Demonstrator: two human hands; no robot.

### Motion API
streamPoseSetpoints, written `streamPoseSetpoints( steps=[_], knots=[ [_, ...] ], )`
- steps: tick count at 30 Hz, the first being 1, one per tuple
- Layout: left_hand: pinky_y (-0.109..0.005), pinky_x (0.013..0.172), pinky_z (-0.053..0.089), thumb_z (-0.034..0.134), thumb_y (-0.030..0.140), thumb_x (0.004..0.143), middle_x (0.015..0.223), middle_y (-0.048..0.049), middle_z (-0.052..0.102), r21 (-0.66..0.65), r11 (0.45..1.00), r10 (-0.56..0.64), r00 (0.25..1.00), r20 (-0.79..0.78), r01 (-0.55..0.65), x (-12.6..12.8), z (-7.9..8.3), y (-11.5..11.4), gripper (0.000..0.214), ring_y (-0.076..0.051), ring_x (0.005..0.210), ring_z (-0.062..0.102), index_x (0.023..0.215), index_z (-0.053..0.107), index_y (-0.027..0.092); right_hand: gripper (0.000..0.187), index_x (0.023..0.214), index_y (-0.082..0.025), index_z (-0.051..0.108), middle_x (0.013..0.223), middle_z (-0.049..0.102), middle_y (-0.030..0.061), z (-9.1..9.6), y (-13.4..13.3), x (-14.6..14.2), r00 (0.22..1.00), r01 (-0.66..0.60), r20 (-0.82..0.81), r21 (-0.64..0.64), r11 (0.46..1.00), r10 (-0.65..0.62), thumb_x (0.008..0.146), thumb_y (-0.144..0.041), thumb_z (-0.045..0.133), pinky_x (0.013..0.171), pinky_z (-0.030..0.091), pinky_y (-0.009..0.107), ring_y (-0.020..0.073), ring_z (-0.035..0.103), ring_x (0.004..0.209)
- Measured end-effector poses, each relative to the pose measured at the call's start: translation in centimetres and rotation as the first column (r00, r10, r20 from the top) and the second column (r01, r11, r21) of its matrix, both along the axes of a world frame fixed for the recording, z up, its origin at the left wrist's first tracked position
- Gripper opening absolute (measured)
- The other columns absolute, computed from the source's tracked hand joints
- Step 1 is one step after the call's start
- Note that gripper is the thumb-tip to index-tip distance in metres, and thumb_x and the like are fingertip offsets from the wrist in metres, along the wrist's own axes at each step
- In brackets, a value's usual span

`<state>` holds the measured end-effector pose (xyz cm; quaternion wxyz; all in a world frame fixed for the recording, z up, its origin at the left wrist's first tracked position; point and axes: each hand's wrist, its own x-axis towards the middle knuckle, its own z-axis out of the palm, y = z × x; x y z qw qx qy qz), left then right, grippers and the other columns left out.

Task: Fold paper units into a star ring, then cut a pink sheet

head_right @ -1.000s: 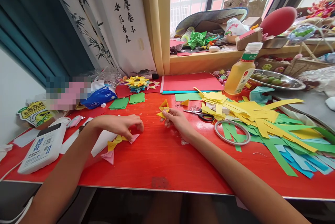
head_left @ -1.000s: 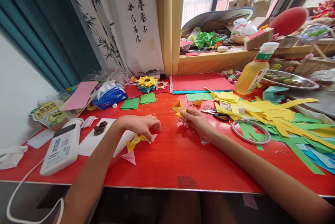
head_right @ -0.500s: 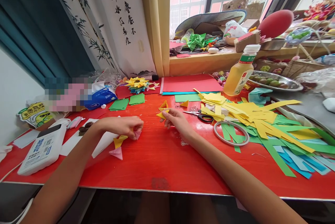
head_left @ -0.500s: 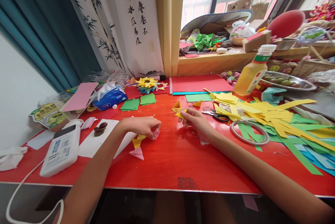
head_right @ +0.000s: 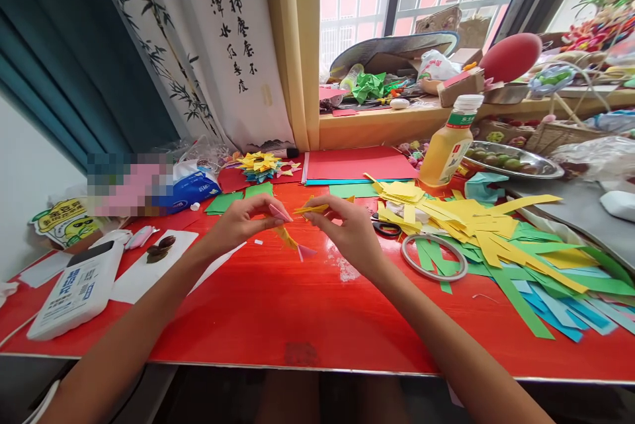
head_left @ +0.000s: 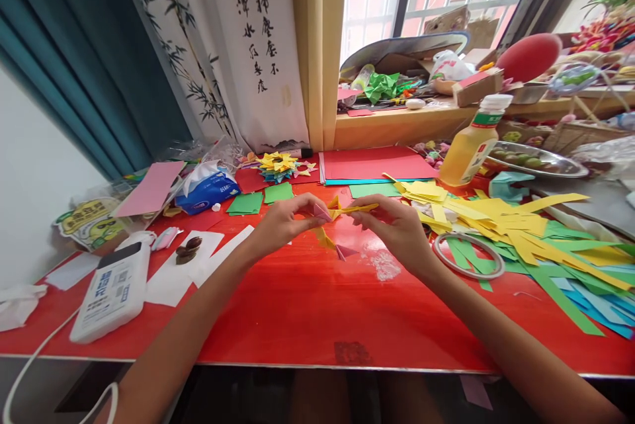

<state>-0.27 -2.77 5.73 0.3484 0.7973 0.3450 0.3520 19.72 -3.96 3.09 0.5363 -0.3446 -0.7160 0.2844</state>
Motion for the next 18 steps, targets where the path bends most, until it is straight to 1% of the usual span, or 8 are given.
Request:
streamPoseSetpoints(
  steps=[3,5,8,12,18],
  knots=[
    [-0.024,0.072,0.045,0.054,0.028,0.077,0.083,-0.0025,0.062,0.092,0.995,0.045,0.999,-0.001,-0.044,0.5,-0.4,-0.2,0.014,-0.014,0.079,0.058,0.084,0.058,0.017,0.010,0.084,-0.024,0.063,0.082,0.063,0.0014,0.0,-0.3,-0.1,0.988,0.035,0.144,0.105,0.994,-0.050,0.079,-0.027,0.054,0.065,0.045,0.030,0.0150,0.058,0.073],
    [-0.023,0.070,0.045,0.054,0.029,0.077,0.081,-0.0017,0.062,0.144,0.986,0.084,0.996,-0.012,-0.082,0.7,-0.7,-0.4,0.014,-0.013,0.077,0.059,0.085,0.058,0.018,0.012,0.085,-0.025,0.063,0.082,0.063,0.0018,-0.1,-0.5,-0.1,0.979,0.062,0.183,0.157,0.986,-0.091,0.080,-0.027,0.052,0.064,0.045,0.030,0.0156,0.057,0.074],
    [-0.022,0.069,0.045,0.053,0.030,0.078,0.082,-0.0014,0.063,0.183,0.977,0.112,0.994,-0.007,-0.109,0.8,-0.9,-0.5,0.014,-0.013,0.077,0.060,0.086,0.058,0.019,0.014,0.087,-0.026,0.063,0.084,0.064,0.0018,-0.1,-0.6,-0.1,0.974,0.093,0.183,0.206,0.974,-0.132,0.081,-0.026,0.050,0.065,0.045,0.030,0.0158,0.058,0.075],
    [-0.022,0.067,0.045,0.053,0.029,0.078,0.081,-0.0011,0.063,0.222,0.967,0.129,0.992,0.013,-0.129,1.0,-1.0,-0.7,0.013,-0.013,0.076,0.060,0.086,0.057,0.019,0.014,0.087,-0.026,0.062,0.085,0.064,0.0016,0.0,-0.7,0.0,0.969,0.104,0.188,0.272,0.957,-0.159,0.082,-0.023,0.050,0.067,0.046,0.030,0.0151,0.058,0.076],
    [-0.020,0.067,0.046,0.053,0.026,0.079,0.081,-0.0005,0.063,0.258,0.961,0.101,0.995,0.002,-0.098,1.1,-1.2,-0.9,0.012,-0.010,0.075,0.060,0.088,0.057,0.019,0.014,0.088,-0.023,0.061,0.082,0.064,0.0020,0.0,-0.9,-0.1,0.958,0.107,0.201,0.413,0.904,-0.205,0.081,-0.018,0.051,0.067,0.048,0.028,0.0137,0.059,0.075]
  ],
)
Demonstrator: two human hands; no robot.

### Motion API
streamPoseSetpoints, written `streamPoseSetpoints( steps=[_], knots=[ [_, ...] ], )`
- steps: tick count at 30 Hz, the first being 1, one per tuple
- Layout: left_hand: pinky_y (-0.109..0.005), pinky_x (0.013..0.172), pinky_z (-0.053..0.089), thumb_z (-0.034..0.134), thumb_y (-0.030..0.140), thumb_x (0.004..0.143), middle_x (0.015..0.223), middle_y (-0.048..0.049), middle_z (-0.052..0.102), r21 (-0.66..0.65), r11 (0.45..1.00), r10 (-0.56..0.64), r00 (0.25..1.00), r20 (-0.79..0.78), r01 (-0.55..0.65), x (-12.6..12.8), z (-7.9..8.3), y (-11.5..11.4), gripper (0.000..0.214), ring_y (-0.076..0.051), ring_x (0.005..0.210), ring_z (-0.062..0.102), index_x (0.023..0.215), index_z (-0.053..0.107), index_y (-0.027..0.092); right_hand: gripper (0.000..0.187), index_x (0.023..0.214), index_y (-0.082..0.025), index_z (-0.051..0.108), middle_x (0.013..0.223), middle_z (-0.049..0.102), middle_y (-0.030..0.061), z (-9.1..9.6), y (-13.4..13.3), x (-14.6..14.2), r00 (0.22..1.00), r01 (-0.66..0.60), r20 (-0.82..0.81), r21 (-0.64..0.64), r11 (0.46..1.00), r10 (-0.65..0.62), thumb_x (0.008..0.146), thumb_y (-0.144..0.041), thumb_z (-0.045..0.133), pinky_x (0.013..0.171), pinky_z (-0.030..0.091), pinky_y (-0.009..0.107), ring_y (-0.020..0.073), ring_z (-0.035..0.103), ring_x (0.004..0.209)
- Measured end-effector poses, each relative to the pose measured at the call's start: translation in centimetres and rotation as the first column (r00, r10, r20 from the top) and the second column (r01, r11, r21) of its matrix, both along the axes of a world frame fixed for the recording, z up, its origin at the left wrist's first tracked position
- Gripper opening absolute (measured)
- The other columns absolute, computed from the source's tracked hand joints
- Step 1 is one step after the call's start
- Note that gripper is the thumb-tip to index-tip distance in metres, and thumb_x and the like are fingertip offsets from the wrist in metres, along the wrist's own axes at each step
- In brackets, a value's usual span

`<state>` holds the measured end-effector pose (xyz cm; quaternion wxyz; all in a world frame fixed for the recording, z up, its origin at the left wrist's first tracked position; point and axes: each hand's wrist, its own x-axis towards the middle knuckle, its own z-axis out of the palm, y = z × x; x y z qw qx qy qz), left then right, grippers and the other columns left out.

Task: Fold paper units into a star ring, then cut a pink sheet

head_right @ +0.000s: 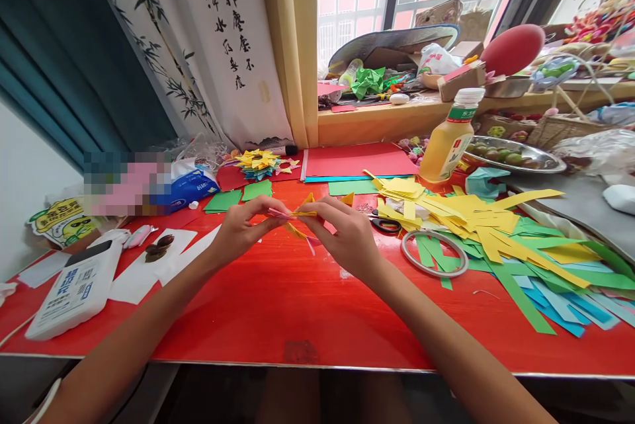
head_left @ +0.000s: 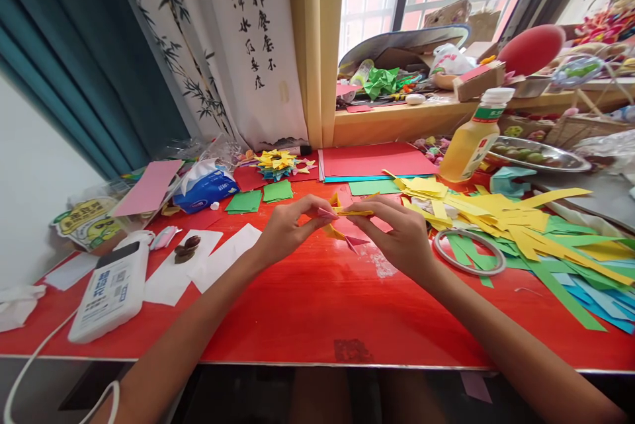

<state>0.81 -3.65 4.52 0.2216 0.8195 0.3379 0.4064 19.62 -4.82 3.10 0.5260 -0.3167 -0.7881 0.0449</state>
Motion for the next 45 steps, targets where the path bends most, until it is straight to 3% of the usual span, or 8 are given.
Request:
streamPoseSetpoints(
  steps=[17,24,35,42,45],
  knots=[
    [-0.017,0.067,0.048,0.054,0.025,0.079,0.080,0.0015,0.063,0.073,0.997,0.015,1.000,-0.018,-0.013,0.0,-0.2,0.0,0.011,-0.007,0.073,0.060,0.087,0.056,0.018,0.013,0.087,-0.016,0.060,0.078,0.064,0.0044,-0.2,0.1,0.0,0.998,-0.001,0.062,0.185,0.983,-0.010,0.078,-0.009,0.053,0.063,0.049,0.023,0.0101,0.059,0.071],
    [-0.017,0.064,0.049,0.053,0.027,0.079,0.078,0.0014,0.063,0.118,0.992,0.050,0.998,-0.045,-0.044,0.0,-0.2,0.1,0.012,-0.007,0.070,0.060,0.087,0.056,0.018,0.018,0.089,-0.014,0.060,0.079,0.064,0.0061,-0.5,0.3,0.2,0.988,-0.017,0.152,0.311,0.950,-0.032,0.076,-0.004,0.053,0.066,0.049,0.023,0.0108,0.059,0.074],
    [-0.014,0.069,0.049,0.053,0.021,0.080,0.083,0.0018,0.064,0.212,0.977,0.037,0.996,-0.078,-0.019,-0.1,-0.2,0.1,0.009,-0.006,0.075,0.060,0.087,0.057,0.018,0.020,0.092,-0.016,0.060,0.081,0.064,0.0050,-0.6,0.7,0.6,0.983,-0.067,0.181,0.308,0.949,0.011,0.077,-0.004,0.052,0.065,0.050,0.024,0.0118,0.059,0.076],
    [-0.014,0.069,0.048,0.052,0.019,0.080,0.084,0.0021,0.064,0.223,0.975,0.032,0.995,-0.098,-0.009,-0.2,-0.4,0.2,0.008,-0.005,0.076,0.059,0.087,0.056,0.018,0.024,0.095,-0.016,0.059,0.083,0.064,0.0055,-0.4,0.6,0.9,0.966,-0.089,0.257,0.407,0.909,-0.020,0.080,-0.003,0.046,0.066,0.049,0.023,0.0116,0.059,0.079],
    [-0.015,0.070,0.048,0.052,0.019,0.080,0.084,0.0015,0.063,0.243,0.970,0.026,0.994,-0.104,0.000,-0.2,-0.4,0.2,0.008,-0.006,0.077,0.059,0.088,0.056,0.018,0.022,0.096,-0.017,0.059,0.083,0.064,0.0042,-0.2,0.5,1.1,0.940,-0.073,0.323,0.513,0.855,-0.114,0.080,-0.006,0.047,0.065,0.048,0.024,0.0115,0.058,0.076]
  ],
)
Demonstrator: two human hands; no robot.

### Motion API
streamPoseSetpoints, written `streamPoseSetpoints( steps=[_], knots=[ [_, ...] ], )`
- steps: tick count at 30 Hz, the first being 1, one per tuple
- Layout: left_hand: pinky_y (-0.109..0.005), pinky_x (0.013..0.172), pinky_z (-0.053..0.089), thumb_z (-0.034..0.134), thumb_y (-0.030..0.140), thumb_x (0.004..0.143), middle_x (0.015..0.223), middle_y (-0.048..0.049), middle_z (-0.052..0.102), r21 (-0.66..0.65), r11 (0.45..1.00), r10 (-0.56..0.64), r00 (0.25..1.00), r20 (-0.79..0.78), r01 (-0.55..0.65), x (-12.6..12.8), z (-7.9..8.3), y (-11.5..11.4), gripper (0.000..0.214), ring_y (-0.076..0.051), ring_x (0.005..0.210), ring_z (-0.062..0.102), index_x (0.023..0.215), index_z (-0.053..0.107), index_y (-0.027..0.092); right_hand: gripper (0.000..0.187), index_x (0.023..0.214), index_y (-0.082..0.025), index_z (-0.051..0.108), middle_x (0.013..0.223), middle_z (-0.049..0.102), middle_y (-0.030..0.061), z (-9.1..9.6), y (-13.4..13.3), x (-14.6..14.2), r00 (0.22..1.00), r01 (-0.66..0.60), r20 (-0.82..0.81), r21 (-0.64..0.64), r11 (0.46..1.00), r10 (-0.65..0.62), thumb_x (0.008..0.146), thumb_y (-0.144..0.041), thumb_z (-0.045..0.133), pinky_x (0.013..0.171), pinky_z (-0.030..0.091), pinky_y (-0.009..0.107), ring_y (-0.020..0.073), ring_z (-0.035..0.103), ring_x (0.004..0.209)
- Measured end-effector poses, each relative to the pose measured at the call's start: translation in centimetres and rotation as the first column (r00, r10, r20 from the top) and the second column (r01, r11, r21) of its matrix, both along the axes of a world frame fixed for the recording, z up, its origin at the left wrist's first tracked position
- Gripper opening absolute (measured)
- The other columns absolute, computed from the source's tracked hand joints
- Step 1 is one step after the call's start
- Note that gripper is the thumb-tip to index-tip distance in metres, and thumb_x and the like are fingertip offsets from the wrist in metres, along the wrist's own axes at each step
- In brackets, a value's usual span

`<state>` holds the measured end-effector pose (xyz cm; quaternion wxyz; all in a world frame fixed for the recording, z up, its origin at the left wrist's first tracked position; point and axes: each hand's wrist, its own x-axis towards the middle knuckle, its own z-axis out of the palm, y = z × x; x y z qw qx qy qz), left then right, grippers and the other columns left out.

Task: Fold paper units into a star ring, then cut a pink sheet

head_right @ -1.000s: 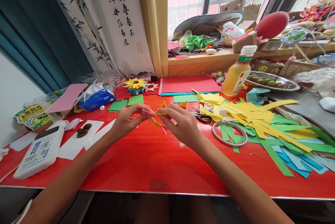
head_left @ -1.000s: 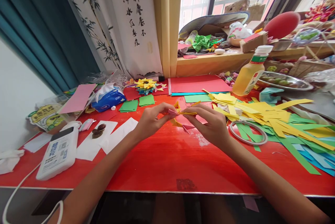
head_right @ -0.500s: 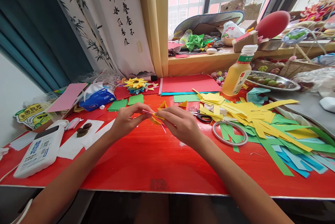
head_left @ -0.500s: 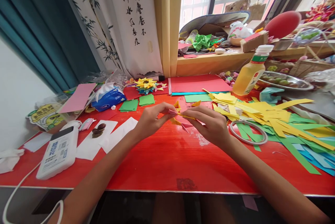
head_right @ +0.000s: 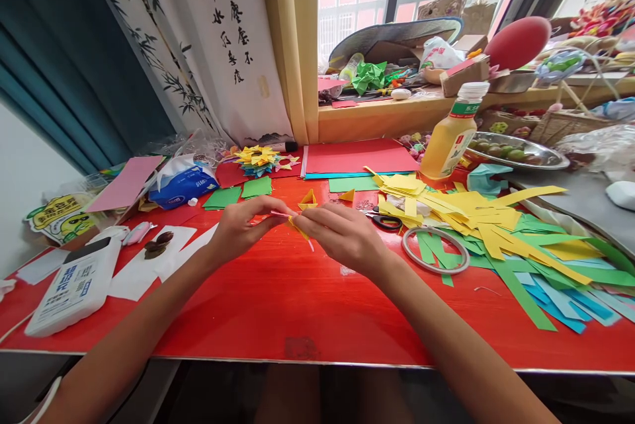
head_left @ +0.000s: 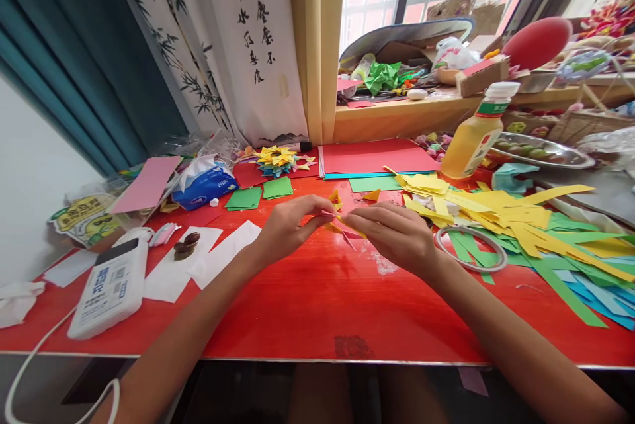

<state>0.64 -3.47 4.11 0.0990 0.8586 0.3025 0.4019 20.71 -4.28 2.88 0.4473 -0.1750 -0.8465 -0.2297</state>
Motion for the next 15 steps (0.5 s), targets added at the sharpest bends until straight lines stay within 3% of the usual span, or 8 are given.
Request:
streamPoseSetpoints(
  steps=[5,8,15],
  knots=[
    [-0.017,0.070,0.048,0.050,0.021,0.081,0.083,0.0010,0.063,-0.014,1.000,0.023,1.000,-0.005,-0.023,0.08,-0.09,-0.02,0.009,-0.007,0.077,0.059,0.087,0.056,0.018,0.022,0.096,-0.021,0.060,0.086,0.065,0.0022,0.07,-0.26,0.39,0.983,0.104,0.134,0.166,0.981,-0.127,0.082,-0.010,0.047,0.061,0.047,0.025,0.0124,0.059,0.076],
    [-0.019,0.070,0.049,0.049,0.022,0.082,0.084,0.0004,0.064,-0.011,0.999,0.034,0.999,-0.010,-0.034,0.06,-0.14,0.00,0.009,-0.008,0.077,0.060,0.088,0.056,0.019,0.026,0.101,-0.022,0.058,0.089,0.065,0.0026,-0.22,-0.22,0.43,0.986,0.081,0.135,0.105,0.991,-0.095,0.082,-0.010,0.047,0.063,0.048,0.027,0.0133,0.059,0.078],
    [-0.018,0.070,0.049,0.050,0.024,0.082,0.084,0.0001,0.064,-0.001,0.998,0.057,0.998,-0.013,-0.057,-0.02,-0.11,0.07,0.011,-0.008,0.076,0.060,0.088,0.056,0.019,0.026,0.100,-0.019,0.058,0.086,0.064,0.0044,-0.72,0.20,-0.15,0.999,-0.017,-0.037,-0.105,0.994,0.013,0.082,-0.006,0.045,0.067,0.050,0.026,0.0121,0.059,0.078]
  ],
)
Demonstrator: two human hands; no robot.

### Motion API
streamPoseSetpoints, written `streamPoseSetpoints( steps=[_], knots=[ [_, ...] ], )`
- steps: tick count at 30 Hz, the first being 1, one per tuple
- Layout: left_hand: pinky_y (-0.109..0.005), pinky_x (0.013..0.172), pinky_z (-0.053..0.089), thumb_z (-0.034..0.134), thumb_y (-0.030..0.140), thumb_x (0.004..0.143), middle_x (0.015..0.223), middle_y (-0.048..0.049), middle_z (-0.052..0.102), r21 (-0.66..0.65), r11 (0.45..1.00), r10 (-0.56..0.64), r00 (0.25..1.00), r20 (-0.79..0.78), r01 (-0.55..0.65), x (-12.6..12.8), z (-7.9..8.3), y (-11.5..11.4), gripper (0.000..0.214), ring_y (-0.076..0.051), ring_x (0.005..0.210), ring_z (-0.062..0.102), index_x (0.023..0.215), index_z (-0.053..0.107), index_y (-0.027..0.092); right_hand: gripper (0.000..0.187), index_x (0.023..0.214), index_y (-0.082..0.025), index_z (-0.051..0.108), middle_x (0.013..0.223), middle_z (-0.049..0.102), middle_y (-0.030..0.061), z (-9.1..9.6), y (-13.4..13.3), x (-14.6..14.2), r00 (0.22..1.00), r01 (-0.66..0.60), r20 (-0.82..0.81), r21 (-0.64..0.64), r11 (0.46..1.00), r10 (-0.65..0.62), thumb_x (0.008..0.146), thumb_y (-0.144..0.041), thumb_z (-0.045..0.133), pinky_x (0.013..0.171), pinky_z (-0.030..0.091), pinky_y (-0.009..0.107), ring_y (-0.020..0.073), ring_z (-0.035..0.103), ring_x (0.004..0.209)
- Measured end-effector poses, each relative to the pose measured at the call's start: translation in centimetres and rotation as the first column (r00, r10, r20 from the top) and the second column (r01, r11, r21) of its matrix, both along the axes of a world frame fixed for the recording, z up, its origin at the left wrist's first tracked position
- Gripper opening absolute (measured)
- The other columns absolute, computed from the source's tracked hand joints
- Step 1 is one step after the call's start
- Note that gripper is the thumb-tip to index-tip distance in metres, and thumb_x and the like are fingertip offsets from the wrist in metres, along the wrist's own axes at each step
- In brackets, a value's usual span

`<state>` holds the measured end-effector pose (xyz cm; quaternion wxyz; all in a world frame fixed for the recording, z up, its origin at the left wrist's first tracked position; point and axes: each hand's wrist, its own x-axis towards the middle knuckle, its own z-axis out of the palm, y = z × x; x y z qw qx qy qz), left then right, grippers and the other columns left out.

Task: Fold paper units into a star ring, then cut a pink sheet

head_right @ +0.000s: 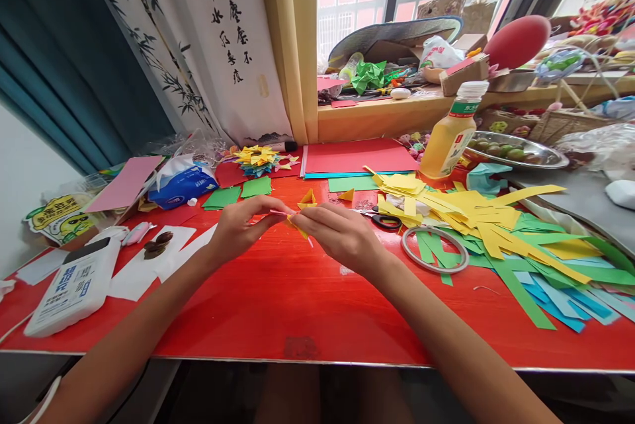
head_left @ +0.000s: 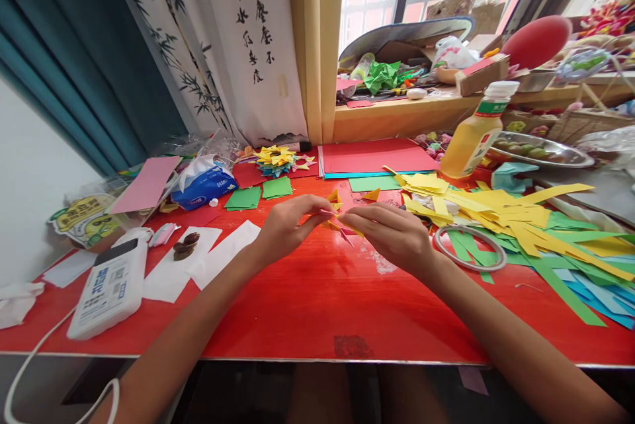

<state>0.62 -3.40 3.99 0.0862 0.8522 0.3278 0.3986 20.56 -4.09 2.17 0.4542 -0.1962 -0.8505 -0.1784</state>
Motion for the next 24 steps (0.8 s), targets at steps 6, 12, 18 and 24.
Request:
streamPoseSetpoints(
  steps=[6,12,18,24],
  knots=[
    [-0.017,0.069,0.049,0.051,0.024,0.081,0.084,0.0004,0.064,0.003,1.000,0.007,1.000,0.001,-0.007,0.02,-0.09,0.04,0.011,-0.007,0.075,0.060,0.089,0.057,0.019,0.023,0.096,-0.022,0.061,0.086,0.064,0.0026,-0.12,0.02,-0.40,0.987,-0.048,-0.162,-0.217,0.975,0.012,0.082,-0.010,0.046,0.070,0.050,0.024,0.0104,0.059,0.079],
    [-0.017,0.069,0.049,0.050,0.023,0.082,0.084,0.0005,0.064,0.041,0.999,0.005,1.000,-0.014,-0.005,-0.04,-0.24,0.11,0.011,-0.007,0.076,0.060,0.090,0.056,0.019,0.023,0.094,-0.023,0.062,0.086,0.064,0.0012,-0.15,0.05,-0.60,0.971,-0.090,-0.239,-0.334,0.938,0.008,0.081,-0.010,0.048,0.068,0.050,0.024,0.0101,0.060,0.077],
    [-0.018,0.068,0.050,0.050,0.026,0.082,0.083,0.0005,0.064,-0.002,1.000,0.005,1.000,0.010,-0.005,0.10,-0.43,0.09,0.012,-0.008,0.075,0.061,0.089,0.056,0.019,0.020,0.089,-0.022,0.064,0.081,0.065,0.0009,0.04,-0.08,-0.90,0.962,-0.084,-0.273,-0.397,0.914,-0.031,0.081,-0.013,0.048,0.064,0.048,0.023,0.0095,0.059,0.072],
    [-0.024,0.068,0.050,0.052,0.032,0.079,0.082,-0.0030,0.065,-0.349,0.933,-0.047,0.992,0.117,0.085,-0.01,0.04,0.39,0.023,-0.014,0.080,0.063,0.098,0.050,0.019,0.019,0.083,-0.018,0.065,0.068,0.061,0.0008,0.59,0.31,-0.64,0.975,-0.090,-0.207,-0.702,0.706,-0.082,0.082,-0.024,0.047,0.053,0.041,0.021,0.0081,0.053,0.058]
  ],
)
